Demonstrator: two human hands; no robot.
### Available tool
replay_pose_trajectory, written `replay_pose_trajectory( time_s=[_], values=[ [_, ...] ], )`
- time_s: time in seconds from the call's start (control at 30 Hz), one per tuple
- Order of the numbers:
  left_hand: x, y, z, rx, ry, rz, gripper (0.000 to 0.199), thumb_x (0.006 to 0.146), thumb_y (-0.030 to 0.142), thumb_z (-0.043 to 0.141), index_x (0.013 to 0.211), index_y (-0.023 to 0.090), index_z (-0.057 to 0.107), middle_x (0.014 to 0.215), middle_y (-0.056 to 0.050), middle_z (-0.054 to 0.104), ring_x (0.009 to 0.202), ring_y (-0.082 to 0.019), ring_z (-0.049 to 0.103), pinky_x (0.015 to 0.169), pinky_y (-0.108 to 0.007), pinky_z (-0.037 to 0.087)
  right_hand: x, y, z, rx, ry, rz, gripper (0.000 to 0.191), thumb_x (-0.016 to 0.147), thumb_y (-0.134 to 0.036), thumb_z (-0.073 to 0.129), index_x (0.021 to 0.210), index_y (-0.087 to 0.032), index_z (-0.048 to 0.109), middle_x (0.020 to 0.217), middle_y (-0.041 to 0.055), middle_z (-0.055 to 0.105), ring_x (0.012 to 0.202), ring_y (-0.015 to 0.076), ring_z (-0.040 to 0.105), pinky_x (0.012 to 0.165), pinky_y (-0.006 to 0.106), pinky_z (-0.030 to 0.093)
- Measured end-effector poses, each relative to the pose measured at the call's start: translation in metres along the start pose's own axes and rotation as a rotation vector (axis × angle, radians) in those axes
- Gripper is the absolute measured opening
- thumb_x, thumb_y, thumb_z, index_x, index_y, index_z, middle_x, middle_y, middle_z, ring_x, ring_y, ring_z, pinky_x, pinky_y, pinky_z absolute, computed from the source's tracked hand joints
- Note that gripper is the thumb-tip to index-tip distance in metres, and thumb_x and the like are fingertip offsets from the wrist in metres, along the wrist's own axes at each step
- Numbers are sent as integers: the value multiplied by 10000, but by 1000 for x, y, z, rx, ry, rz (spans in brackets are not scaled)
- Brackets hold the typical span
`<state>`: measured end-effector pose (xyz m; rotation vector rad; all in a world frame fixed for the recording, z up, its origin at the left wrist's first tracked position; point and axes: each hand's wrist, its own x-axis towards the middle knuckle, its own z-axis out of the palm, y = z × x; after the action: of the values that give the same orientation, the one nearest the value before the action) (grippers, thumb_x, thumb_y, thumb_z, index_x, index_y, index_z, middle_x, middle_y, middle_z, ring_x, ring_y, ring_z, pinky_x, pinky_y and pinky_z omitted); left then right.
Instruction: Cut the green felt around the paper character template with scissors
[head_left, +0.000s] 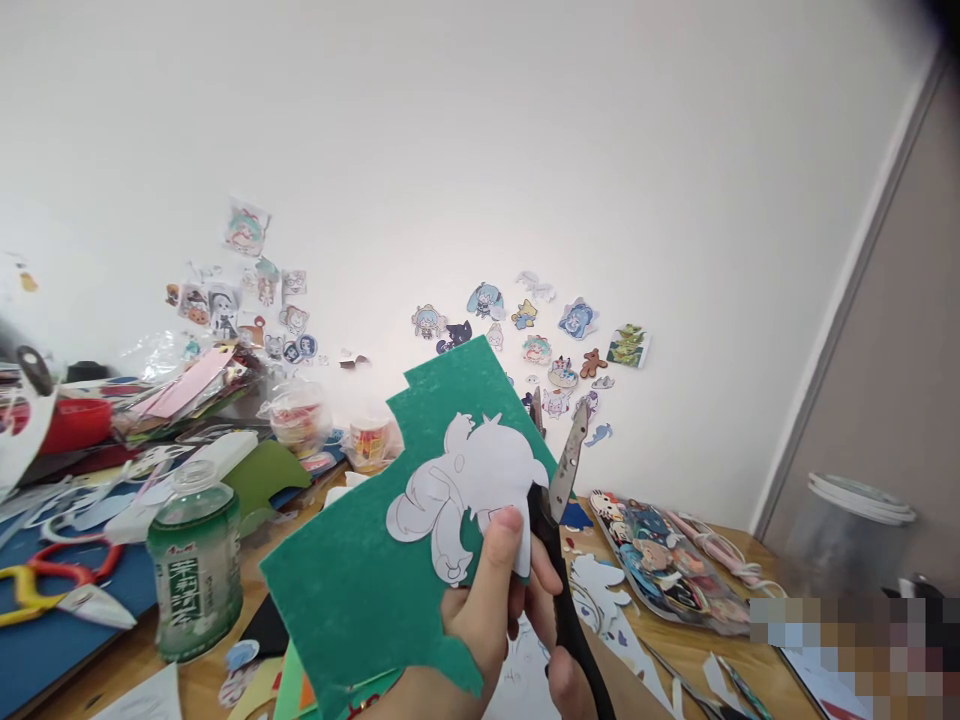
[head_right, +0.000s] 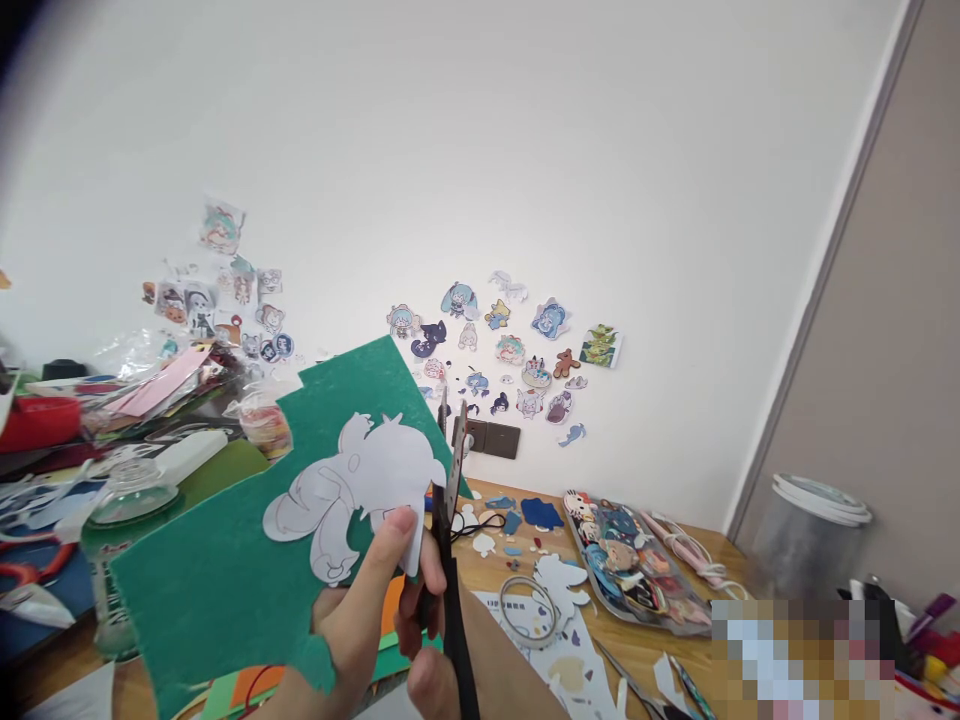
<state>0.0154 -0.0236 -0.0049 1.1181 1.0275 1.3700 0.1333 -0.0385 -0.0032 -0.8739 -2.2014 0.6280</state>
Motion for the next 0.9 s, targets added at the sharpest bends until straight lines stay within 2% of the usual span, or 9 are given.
replay_pose_trajectory(
  time_s=[0.17,0.3,0.4,0.5,0.57,0.67,0.8,0.9],
  values=[
    [2,-4,-3,25,-30,-37,605,767,641,421,463,152,606,349,43,298,339,-79,368,374,-176,283,2,0,-6,17,-18,-5,476,808,-623,456,1099,-246,481,819,52,622,716,216,610,637,312,526],
    [0,-2,-3,6,-43,-57,625,748,671,417,452,151,599,356,41,303,336,-71,332,356,-179,269,3,10,-5,51,-12,-85,482,782,-595,499,1122,-260,432,739,29,608,613,198,587,535,294,504],
    [-1,1,-2,-14,-43,-53,622,740,673,425,450,149,592,358,40,317,328,-64,315,351,-183,278,2,13,1,0,36,-64,431,818,-546,489,1141,-269,426,760,29,609,636,199,588,595,314,517],
    [-2,2,-1,-22,-19,-23,597,751,649,431,440,160,574,353,45,302,323,-74,325,349,-193,305,0,13,6,40,76,-56,492,807,-628,435,1150,-275,432,807,47,614,660,216,598,597,333,535],
    [-2,3,-1,-11,30,12,577,758,626,442,423,171,560,360,39,310,339,-89,366,334,-195,312,-1,13,7,72,55,-33,512,801,-662,409,1146,-285,440,884,59,623,733,233,612,607,330,549],
    [-3,5,-1,12,72,65,560,769,598,451,413,180,559,371,27,355,350,-95,398,312,-194,317,-3,13,6,85,25,4,431,826,-597,446,1144,-308,415,982,43,611,856,230,606,702,311,553],
    [-4,8,-1,25,72,107,548,785,571,447,403,189,539,365,22,387,335,-92,399,315,-197,344,-4,27,12,139,49,-47,434,822,-597,437,1119,-287,376,916,35,591,760,201,591,681,294,540],
    [-4,10,-2,24,82,157,529,781,541,479,377,200,489,348,13,405,368,-113,452,340,-197,372,-2,42,20,83,92,-52,499,815,-661,363,1103,-255,382,809,32,573,679,196,555,634,308,508]
  ],
)
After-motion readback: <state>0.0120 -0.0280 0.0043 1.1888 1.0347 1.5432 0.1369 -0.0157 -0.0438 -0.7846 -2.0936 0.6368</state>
